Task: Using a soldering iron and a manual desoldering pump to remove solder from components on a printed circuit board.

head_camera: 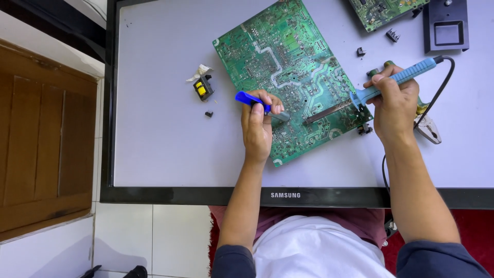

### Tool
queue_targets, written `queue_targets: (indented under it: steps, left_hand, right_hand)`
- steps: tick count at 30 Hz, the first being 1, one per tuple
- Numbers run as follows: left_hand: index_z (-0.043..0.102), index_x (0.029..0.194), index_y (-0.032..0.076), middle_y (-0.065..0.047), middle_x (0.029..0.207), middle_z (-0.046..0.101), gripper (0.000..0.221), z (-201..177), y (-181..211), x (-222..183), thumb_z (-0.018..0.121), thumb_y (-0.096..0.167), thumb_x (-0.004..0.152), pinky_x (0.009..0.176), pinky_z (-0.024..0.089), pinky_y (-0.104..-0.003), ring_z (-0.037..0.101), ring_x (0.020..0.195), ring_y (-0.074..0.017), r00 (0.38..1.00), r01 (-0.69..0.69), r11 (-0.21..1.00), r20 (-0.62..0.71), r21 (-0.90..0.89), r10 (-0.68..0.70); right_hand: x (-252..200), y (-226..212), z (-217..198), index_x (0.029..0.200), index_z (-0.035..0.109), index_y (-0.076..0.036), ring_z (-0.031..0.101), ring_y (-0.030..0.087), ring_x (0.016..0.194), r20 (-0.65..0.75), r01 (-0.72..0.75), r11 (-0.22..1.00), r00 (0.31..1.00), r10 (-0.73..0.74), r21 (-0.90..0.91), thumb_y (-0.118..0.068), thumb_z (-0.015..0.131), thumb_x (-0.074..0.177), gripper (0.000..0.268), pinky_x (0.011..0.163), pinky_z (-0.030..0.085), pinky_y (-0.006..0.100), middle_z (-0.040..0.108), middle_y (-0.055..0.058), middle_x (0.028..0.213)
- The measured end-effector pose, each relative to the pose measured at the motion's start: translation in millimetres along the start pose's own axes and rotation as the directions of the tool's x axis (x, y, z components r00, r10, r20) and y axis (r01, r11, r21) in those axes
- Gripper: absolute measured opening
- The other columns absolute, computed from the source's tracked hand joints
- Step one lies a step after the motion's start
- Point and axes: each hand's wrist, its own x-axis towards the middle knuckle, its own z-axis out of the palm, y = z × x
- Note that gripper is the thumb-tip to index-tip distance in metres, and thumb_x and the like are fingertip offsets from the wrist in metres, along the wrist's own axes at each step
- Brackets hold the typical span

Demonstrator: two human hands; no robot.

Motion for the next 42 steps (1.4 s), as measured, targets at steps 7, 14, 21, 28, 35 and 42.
queue_targets:
  steps: [7, 14, 21, 28, 35, 42]
  left_hand:
    - [0.046, 0.124, 0.019, -0.004, 0.112, 0.045, 0.017, -3, -5, -10, 0.055, 0.029, 0.114, 0.106, 0.045, -0.037, 0.049, 0.111, -0.0200, 0.968, 0.141, 0.952, 0.162, 0.271, -0.189]
    - [0.051, 0.121, 0.014, -0.004, 0.102, 0.059, 0.021, -12, -6, -1, 0.060, 0.030, 0.111, 0.097, 0.061, -0.038, 0.069, 0.099, -0.0235, 0.991, 0.081, 0.941, 0.071, 0.327, -0.110]
    - [0.052, 0.113, 0.013, -0.004, 0.088, 0.052, 0.026, -38, 9, 2, 0.066, 0.035, 0.109, 0.082, 0.047, -0.035, 0.053, 0.082, -0.0169, 0.982, -0.155, 0.982, -0.094, 0.111, 0.166]
    - [0.049, 0.080, 0.011, -0.004, 0.070, 0.043, 0.075, -25, 30, 9, 0.036, 0.083, 0.096, 0.066, 0.041, -0.032, 0.043, 0.066, -0.0187, 0.996, -0.085, 0.993, 0.014, 0.079, 0.084]
    - [0.046, 0.077, 0.012, -0.004, 0.070, 0.039, 0.056, -31, 33, 9, 0.040, 0.062, 0.103, 0.069, 0.037, -0.034, 0.039, 0.068, -0.0182, 0.998, 0.019, 0.996, 0.066, 0.088, -0.025]
    - [0.053, 0.113, 0.010, -0.004, 0.091, 0.047, 0.023, -30, 33, 7, 0.039, 0.028, 0.115, 0.086, 0.044, -0.033, 0.047, 0.086, -0.0162, 0.997, -0.003, 0.984, 0.071, 0.180, -0.010]
  right_hand:
    - [1, 6, -5, 0.081, 0.051, -0.019, 0.061, 0.012, 0.072, -0.023, -0.012, 1.000, 1.000, 0.013, 0.021, -0.019, 0.062, 0.098, 0.020, 0.060, 0.046, 0.022, 0.063, 0.002, 0.082]
    - [-1, 6, 0, 0.085, 0.054, -0.018, 0.062, 0.013, 0.073, 0.018, -0.009, 0.997, 1.000, 0.007, 0.078, -0.018, 0.062, 0.100, 0.017, 0.059, 0.048, 0.020, 0.068, 0.004, 0.088]
    - [-12, 10, 10, 0.091, 0.057, -0.016, 0.067, 0.010, 0.078, 0.133, 0.021, 0.999, 0.991, -0.015, -0.042, -0.026, 0.067, 0.104, 0.020, 0.065, 0.053, 0.019, 0.071, 0.003, 0.092]
    - [-21, 0, 12, 0.096, 0.058, -0.016, 0.071, 0.012, 0.083, 0.160, 0.086, 0.985, 0.985, -0.062, -0.146, -0.030, 0.067, 0.110, 0.021, 0.068, 0.055, 0.021, 0.074, 0.004, 0.096]
    - [-28, -9, 18, 0.099, 0.061, -0.009, 0.060, 0.010, 0.075, 0.221, 0.219, 0.962, 0.958, -0.181, -0.164, -0.020, 0.064, 0.115, 0.020, 0.067, 0.050, 0.022, 0.071, 0.005, 0.095]
    - [-36, -23, 31, 0.096, 0.062, -0.001, 0.060, 0.014, 0.071, 0.271, 0.354, 0.899, 0.919, -0.285, -0.258, -0.015, 0.068, 0.117, 0.026, 0.062, 0.047, 0.025, 0.063, 0.007, 0.082]
